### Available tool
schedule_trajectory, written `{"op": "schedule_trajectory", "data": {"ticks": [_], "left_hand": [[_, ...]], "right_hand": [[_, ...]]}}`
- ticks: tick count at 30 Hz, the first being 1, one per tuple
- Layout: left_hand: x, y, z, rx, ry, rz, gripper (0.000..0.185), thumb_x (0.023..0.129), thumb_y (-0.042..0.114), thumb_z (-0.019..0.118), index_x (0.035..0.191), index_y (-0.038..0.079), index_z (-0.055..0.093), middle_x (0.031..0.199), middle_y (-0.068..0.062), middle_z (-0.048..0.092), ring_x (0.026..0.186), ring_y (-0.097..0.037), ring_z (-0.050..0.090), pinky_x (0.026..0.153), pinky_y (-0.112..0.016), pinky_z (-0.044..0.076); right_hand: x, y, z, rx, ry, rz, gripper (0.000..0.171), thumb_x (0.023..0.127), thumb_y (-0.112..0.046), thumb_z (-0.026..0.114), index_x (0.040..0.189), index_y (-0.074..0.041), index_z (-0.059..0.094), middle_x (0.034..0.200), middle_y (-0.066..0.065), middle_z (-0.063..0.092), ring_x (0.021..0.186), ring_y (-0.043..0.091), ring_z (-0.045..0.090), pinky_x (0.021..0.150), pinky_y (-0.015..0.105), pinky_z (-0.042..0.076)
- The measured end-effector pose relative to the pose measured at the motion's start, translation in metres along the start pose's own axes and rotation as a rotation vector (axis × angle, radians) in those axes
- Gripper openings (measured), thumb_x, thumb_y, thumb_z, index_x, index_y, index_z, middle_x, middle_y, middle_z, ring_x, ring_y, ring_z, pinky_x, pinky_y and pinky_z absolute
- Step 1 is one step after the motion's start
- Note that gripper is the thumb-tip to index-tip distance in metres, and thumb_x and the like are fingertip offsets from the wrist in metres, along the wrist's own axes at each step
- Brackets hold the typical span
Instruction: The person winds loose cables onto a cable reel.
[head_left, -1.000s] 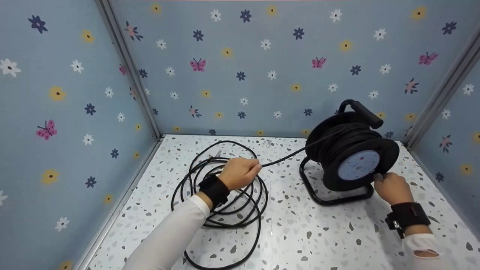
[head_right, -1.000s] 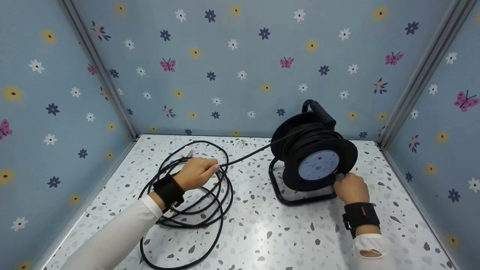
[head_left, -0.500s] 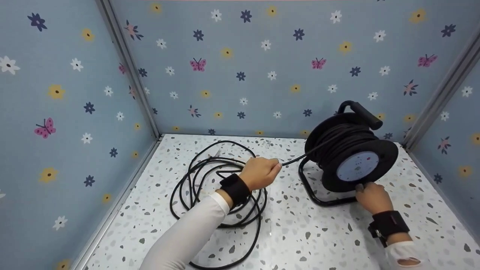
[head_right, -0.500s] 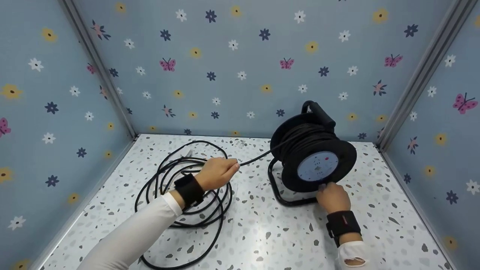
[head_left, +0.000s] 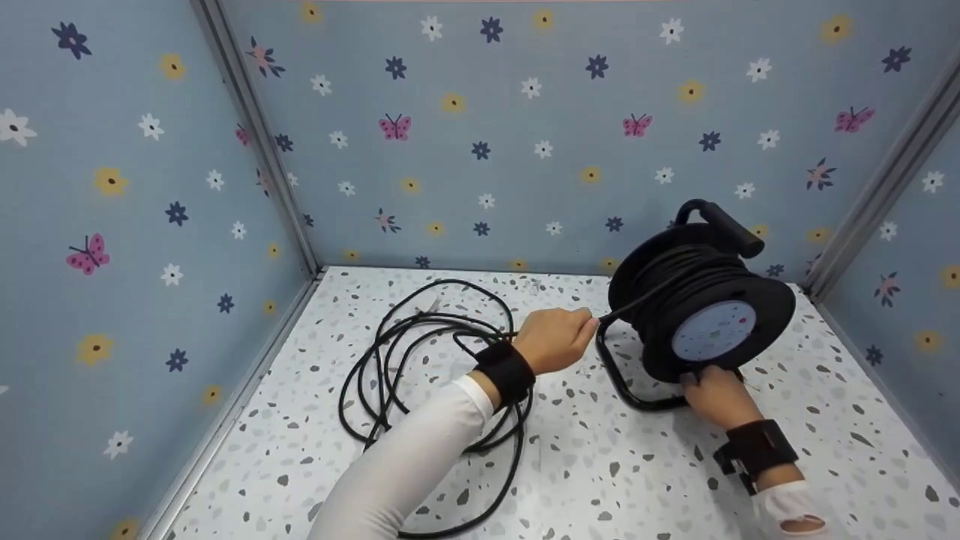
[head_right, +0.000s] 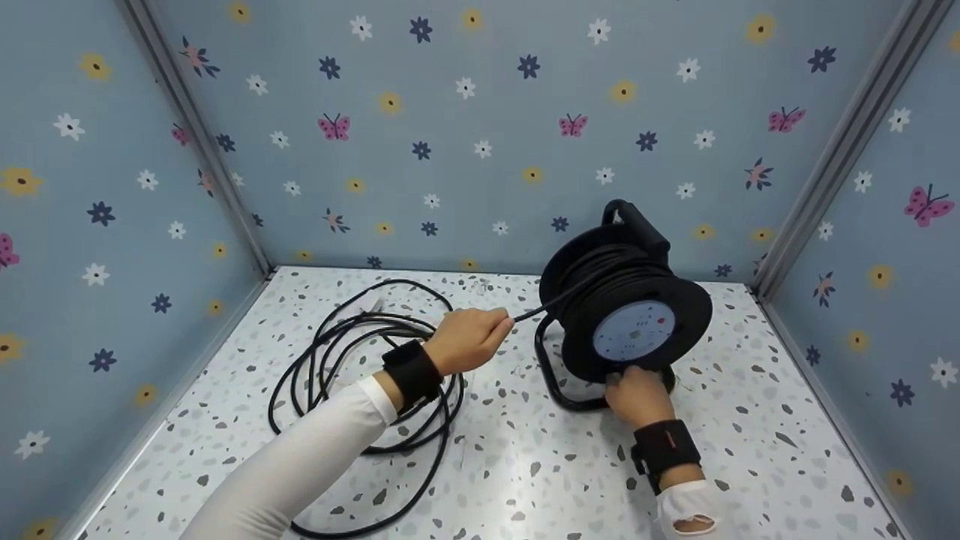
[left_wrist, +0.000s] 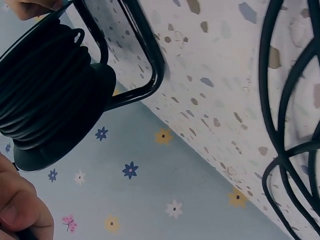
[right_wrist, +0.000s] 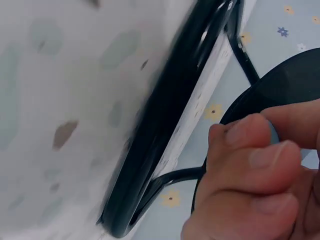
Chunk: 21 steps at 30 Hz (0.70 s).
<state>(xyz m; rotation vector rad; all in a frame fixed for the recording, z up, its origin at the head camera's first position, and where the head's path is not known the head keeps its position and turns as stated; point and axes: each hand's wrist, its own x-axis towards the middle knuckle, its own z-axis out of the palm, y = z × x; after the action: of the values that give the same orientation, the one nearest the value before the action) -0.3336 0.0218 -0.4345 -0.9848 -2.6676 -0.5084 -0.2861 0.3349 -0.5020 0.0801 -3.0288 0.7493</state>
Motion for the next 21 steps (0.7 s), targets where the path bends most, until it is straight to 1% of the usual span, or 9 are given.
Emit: {"op": "schedule_trajectory", "data": {"ticks": [3, 6, 9, 12, 14, 17, 19, 21], "left_hand": [[0.006, 0.007, -0.001, -0.014, -0.007, -0.003, 0.04, 0.119, 0.034, 0.038, 0.091, 0.015, 0.059, 0.068, 0.005, 0.046, 0.064, -0.019, 0.056, 0.059, -0.035, 0.042], [0.011, 0.013, -0.003, -0.011, -0.014, -0.011, 0.039, 0.119, 0.035, 0.038, 0.09, 0.015, 0.057, 0.068, 0.005, 0.044, 0.063, -0.018, 0.055, 0.058, -0.035, 0.042], [0.012, 0.017, -0.006, -0.026, -0.048, -0.024, 0.039, 0.119, 0.035, 0.037, 0.089, 0.017, 0.053, 0.067, 0.006, 0.04, 0.062, -0.016, 0.051, 0.057, -0.033, 0.039], [0.009, 0.016, -0.011, -0.075, -0.083, -0.044, 0.039, 0.119, 0.04, 0.038, 0.092, 0.017, 0.055, 0.068, 0.006, 0.042, 0.062, -0.015, 0.048, 0.059, -0.031, 0.037], [0.007, 0.011, -0.016, -0.121, -0.105, -0.074, 0.041, 0.118, 0.046, 0.04, 0.099, 0.017, 0.062, 0.072, 0.006, 0.049, 0.064, -0.014, 0.05, 0.061, -0.031, 0.038], [0.004, -0.004, -0.026, -0.156, -0.143, -0.132, 0.044, 0.113, 0.055, 0.05, 0.112, 0.015, 0.069, 0.082, 0.002, 0.065, 0.07, -0.017, 0.059, 0.068, -0.034, 0.048], [0.003, -0.019, -0.031, -0.149, -0.158, -0.176, 0.045, 0.11, 0.055, 0.058, 0.119, 0.013, 0.071, 0.094, -0.003, 0.074, 0.078, -0.02, 0.066, 0.077, -0.038, 0.055], [0.002, -0.037, -0.033, -0.135, -0.161, -0.223, 0.041, 0.106, 0.049, 0.067, 0.12, 0.01, 0.071, 0.105, -0.007, 0.077, 0.086, -0.023, 0.069, 0.085, -0.042, 0.058]], "right_hand": [[0.001, -0.004, 0.001, 0.009, -0.029, -0.013, 0.044, 0.112, -0.024, 0.048, 0.069, -0.015, 0.051, 0.076, 0.01, 0.062, 0.07, 0.027, 0.06, 0.07, 0.048, 0.051], [0.002, -0.007, 0.002, 0.012, -0.047, -0.023, 0.043, 0.111, -0.025, 0.048, 0.071, -0.013, 0.055, 0.079, 0.012, 0.065, 0.072, 0.028, 0.062, 0.071, 0.049, 0.052], [0.003, -0.01, 0.002, 0.011, -0.052, -0.024, 0.042, 0.111, -0.025, 0.048, 0.073, -0.011, 0.058, 0.081, 0.014, 0.066, 0.073, 0.03, 0.062, 0.072, 0.05, 0.052], [0.002, -0.011, 0.002, 0.002, -0.042, -0.026, 0.04, 0.111, -0.024, 0.05, 0.077, -0.009, 0.062, 0.084, 0.016, 0.068, 0.075, 0.031, 0.064, 0.073, 0.052, 0.053], [0.003, -0.011, 0.002, 0.002, -0.039, -0.029, 0.039, 0.111, -0.024, 0.05, 0.079, -0.007, 0.064, 0.084, 0.016, 0.069, 0.075, 0.031, 0.065, 0.072, 0.053, 0.053], [0.003, -0.012, 0.001, 0.004, -0.037, -0.039, 0.039, 0.111, -0.024, 0.051, 0.078, -0.007, 0.064, 0.082, 0.016, 0.069, 0.074, 0.031, 0.065, 0.072, 0.053, 0.053], [0.003, -0.012, 0.001, 0.006, -0.042, -0.042, 0.04, 0.111, -0.025, 0.05, 0.077, -0.007, 0.062, 0.082, 0.016, 0.068, 0.074, 0.032, 0.065, 0.073, 0.054, 0.054], [0.002, -0.012, 0.002, 0.002, -0.04, -0.042, 0.04, 0.111, -0.025, 0.05, 0.078, -0.007, 0.063, 0.085, 0.019, 0.07, 0.078, 0.035, 0.068, 0.077, 0.058, 0.055]]}}
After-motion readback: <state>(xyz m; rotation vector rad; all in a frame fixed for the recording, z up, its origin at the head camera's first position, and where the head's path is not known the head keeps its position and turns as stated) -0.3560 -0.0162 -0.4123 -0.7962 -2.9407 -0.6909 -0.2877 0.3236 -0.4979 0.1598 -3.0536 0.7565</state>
